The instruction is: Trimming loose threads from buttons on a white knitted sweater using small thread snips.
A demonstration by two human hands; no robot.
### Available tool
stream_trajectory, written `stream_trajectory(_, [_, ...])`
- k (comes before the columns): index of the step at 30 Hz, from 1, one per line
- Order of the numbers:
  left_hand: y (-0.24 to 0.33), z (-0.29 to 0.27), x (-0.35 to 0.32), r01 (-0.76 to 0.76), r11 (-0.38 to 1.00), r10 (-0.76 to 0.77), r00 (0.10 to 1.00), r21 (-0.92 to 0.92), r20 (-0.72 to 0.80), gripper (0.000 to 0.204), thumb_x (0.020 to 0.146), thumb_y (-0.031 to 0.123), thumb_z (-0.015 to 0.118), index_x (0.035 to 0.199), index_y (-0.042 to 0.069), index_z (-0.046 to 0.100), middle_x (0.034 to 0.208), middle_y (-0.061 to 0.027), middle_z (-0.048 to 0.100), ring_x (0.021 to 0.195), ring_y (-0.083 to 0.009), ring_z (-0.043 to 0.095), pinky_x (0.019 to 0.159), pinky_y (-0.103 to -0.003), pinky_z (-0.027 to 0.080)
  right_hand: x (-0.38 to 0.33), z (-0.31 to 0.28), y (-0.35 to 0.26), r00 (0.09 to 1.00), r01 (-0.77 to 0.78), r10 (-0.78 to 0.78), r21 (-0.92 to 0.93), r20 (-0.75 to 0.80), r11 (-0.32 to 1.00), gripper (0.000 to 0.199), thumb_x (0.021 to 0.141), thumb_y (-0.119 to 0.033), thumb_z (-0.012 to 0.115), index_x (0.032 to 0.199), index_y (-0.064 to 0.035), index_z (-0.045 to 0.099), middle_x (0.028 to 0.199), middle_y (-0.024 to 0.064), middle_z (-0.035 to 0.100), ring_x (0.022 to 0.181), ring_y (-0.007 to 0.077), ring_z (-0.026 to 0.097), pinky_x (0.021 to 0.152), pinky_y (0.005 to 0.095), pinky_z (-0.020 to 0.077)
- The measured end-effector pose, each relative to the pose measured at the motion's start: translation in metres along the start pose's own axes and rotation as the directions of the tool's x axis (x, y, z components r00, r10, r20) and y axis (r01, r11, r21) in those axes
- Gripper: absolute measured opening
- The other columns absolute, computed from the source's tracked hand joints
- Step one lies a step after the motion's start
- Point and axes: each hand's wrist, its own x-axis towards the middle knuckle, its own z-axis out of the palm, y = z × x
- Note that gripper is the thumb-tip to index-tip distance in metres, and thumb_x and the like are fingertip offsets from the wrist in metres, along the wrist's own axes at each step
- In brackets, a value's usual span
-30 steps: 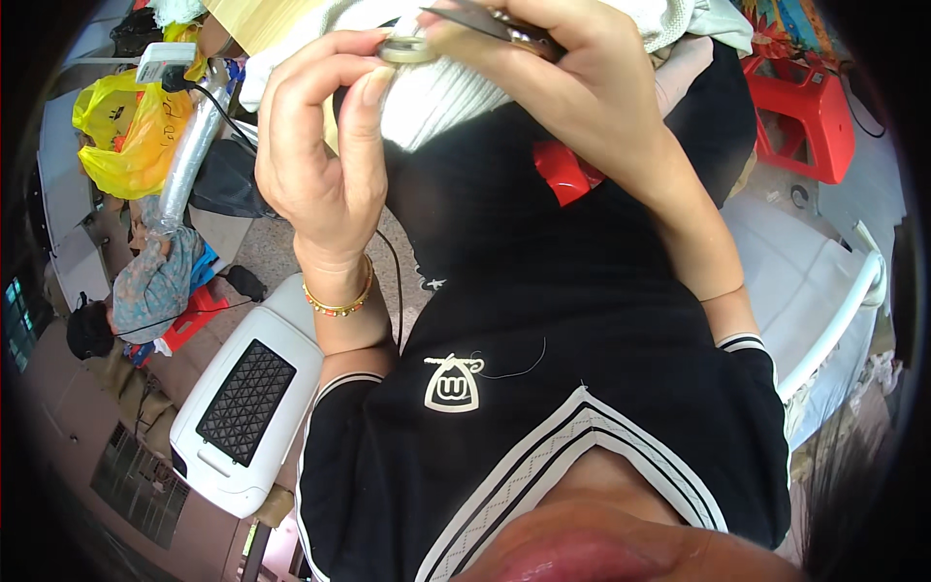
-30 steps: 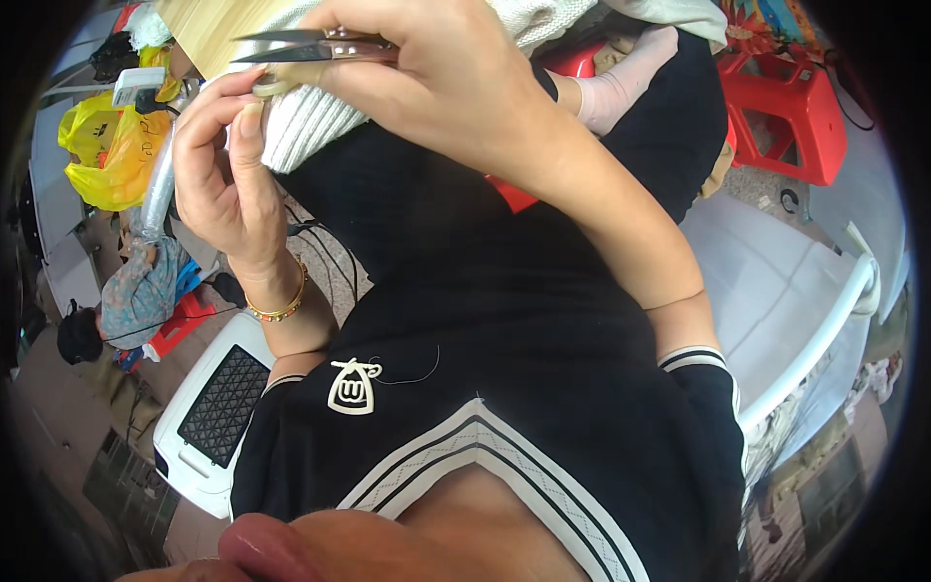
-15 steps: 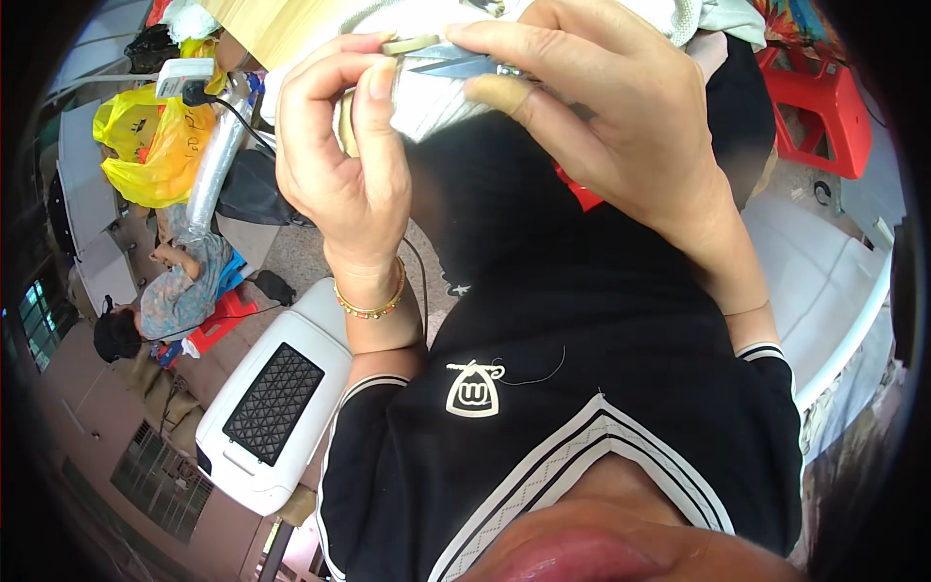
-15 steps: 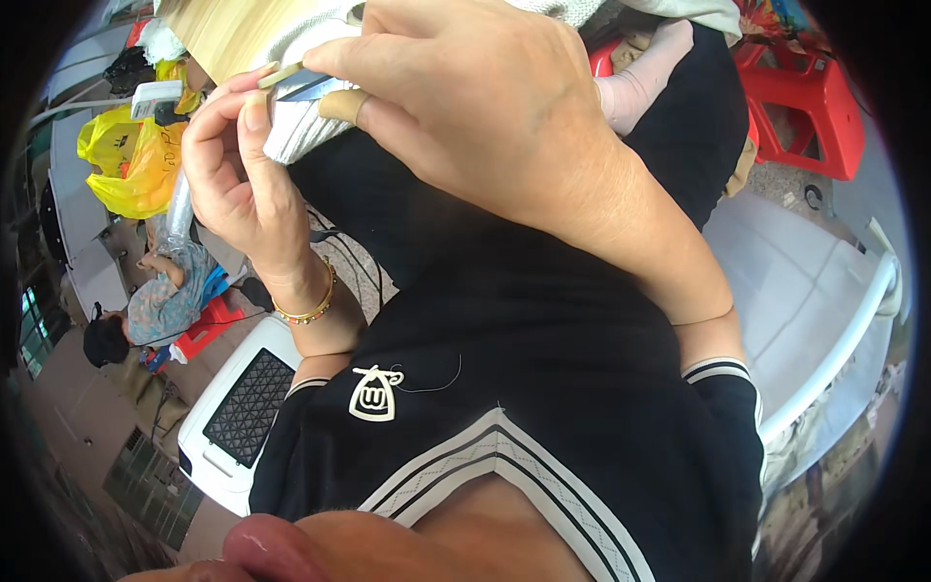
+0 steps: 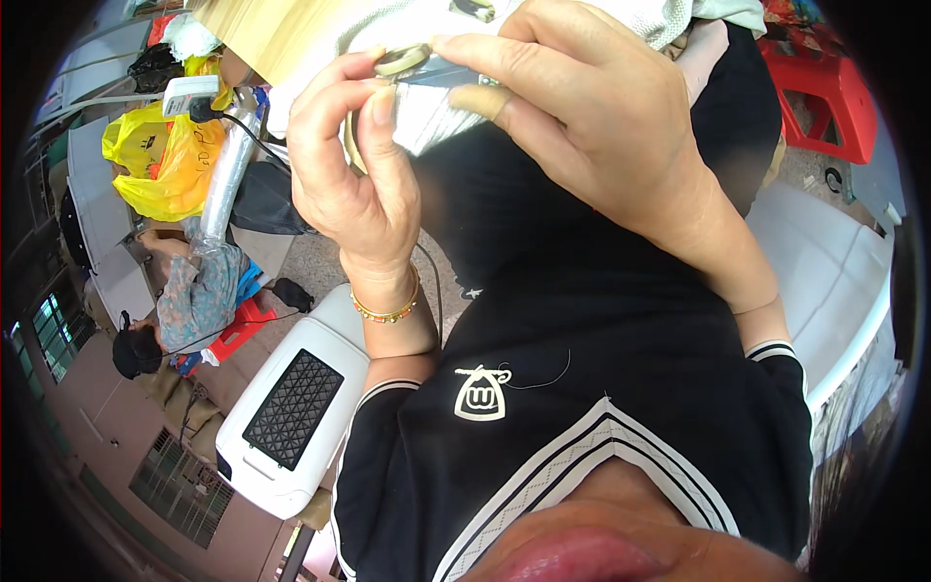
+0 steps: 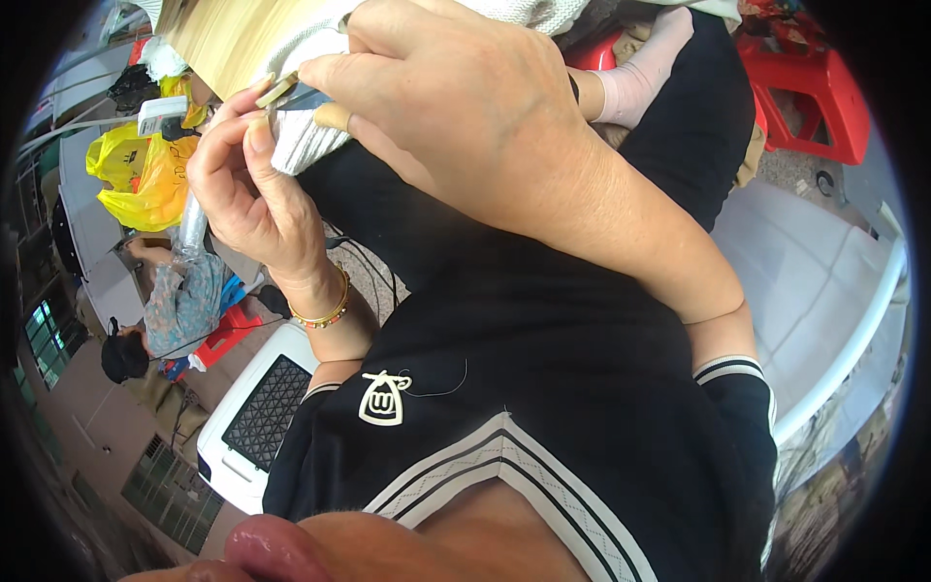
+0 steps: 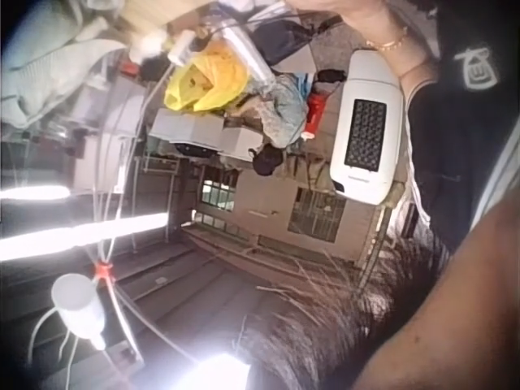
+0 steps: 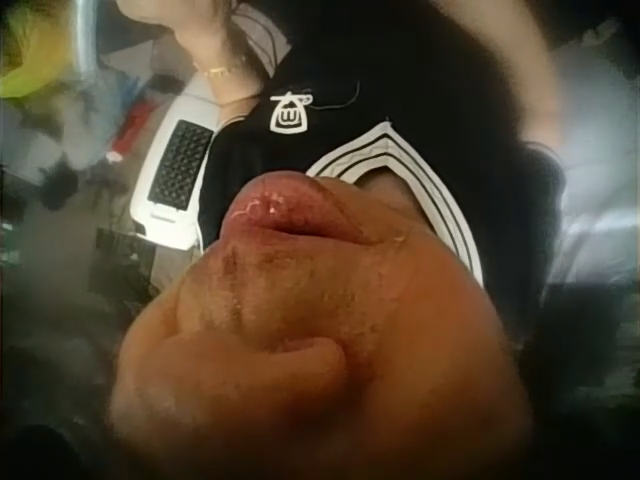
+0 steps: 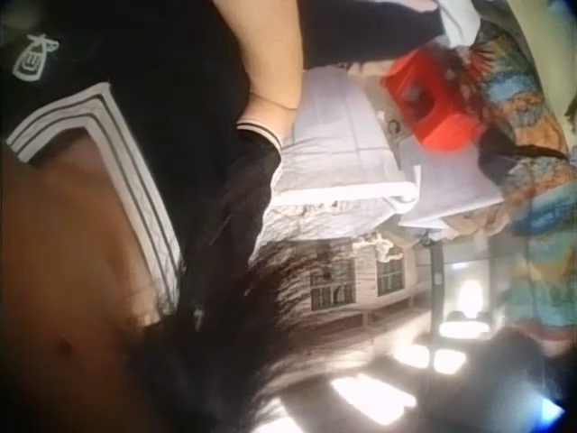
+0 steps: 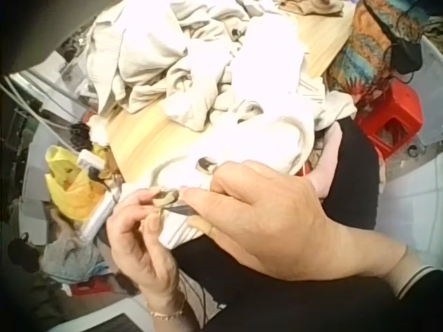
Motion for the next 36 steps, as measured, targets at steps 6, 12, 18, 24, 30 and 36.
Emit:
stream_trajectory(6, [-0.002, -0.001, -0.001, -0.086, 0.994, 0.084, 0.996, 0.072, 0.029, 0.017, 0.089, -0.003, 0.066, 0.104, 0.000, 0.058, 0.103, -0.0190, 0.067, 0.093, -0.0269, 0.067, 0.083, -0.032, 0.053, -0.004, 0.011, 0.014, 0.994, -0.071, 0.072, -0.010, 0.076, 0.997, 0.027, 0.077, -0.008, 0.075, 0.103, -0.0026, 0.069, 0.081, 0.0083, 0.058, 0.071, 0.0243, 0.061, 0.061, 0.0325, 0.0486])
stream_trajectory(12, [0.001, -0.001, -0.004, -0.109, 0.991, 0.106, 0.993, 0.077, 0.049, 0.016, 0.092, -0.001, 0.064, 0.105, -0.001, 0.056, 0.107, -0.0213, 0.067, 0.097, -0.0265, 0.067, 0.086, -0.033, 0.053, 0.014, 0.009, 0.012, 0.922, -0.305, 0.298, -0.011, 0.246, 0.952, 0.026, 0.078, -0.007, 0.075, 0.102, -0.0022, 0.069, 0.082, 0.0107, 0.061, 0.073, 0.0272, 0.063, 0.063, 0.0338, 0.0506])
stream_trajectory(18, [0.005, -0.001, -0.002, 0.202, 0.839, -0.232, 0.973, -0.504, 0.004, 0.019, 0.100, 0.011, 0.055, 0.110, 0.001, 0.043, 0.122, -0.0279, 0.059, 0.113, -0.0284, 0.061, 0.102, -0.041, 0.047, -0.011, 0.000, 0.040, 0.984, 0.145, -0.155, 0.114, 0.091, 0.983, 0.028, 0.080, -0.020, 0.077, 0.105, -0.0097, 0.072, 0.082, 0.0054, 0.064, 0.072, 0.0197, 0.063, 0.063, 0.0305, 0.0499])
stream_trajectory(24, [0.027, -0.014, 0.007, 0.236, 0.971, -0.239, 0.942, 0.045, 0.234, 0.049, 0.074, 0.001, 0.081, 0.117, -0.002, 0.057, 0.121, -0.0146, 0.062, 0.110, -0.0234, 0.062, 0.098, -0.035, 0.048, -0.021, -0.034, 0.056, 0.982, -0.064, -0.002, 0.340, 0.189, 0.938, 0.040, 0.080, -0.013, 0.078, 0.119, -0.0069, 0.068, 0.084, 0.0067, 0.062, 0.071, 0.0133, 0.058, 0.061, 0.0261, 0.0466])
stream_trajectory(30, [0.034, -0.033, 0.016, 0.396, 0.906, -0.349, 0.898, -0.147, 0.269, 0.024, 0.081, -0.013, 0.062, 0.102, -0.002, 0.061, 0.116, -0.0150, 0.063, 0.110, -0.0198, 0.060, 0.093, -0.030, 0.050, -0.005, -0.068, 0.083, 0.996, -0.050, 0.037, -0.162, -0.083, 0.985, 0.055, 0.073, -0.023, 0.085, 0.123, -0.0090, 0.068, 0.073, 0.0012, 0.059, 0.060, 0.0097, 0.051, 0.057, 0.0240, 0.0444])
stream_trajectory(36, [0.017, -0.118, 0.028, 0.201, 0.976, -0.206, 0.977, -0.083, -0.053, 0.038, 0.088, -0.015, 0.051, 0.125, -0.006, 0.054, 0.116, -0.0180, 0.062, 0.109, -0.0238, 0.060, 0.101, -0.037, 0.046, 0.012, -0.087, 0.095, 0.955, -0.282, 0.285, 0.047, -0.080, 0.958, 0.050, 0.079, -0.012, 0.080, 0.125, -0.0001, 0.063, 0.078, -0.0060, 0.049, 0.069, 0.0037, 0.042, 0.058, 0.0214, 0.0316])
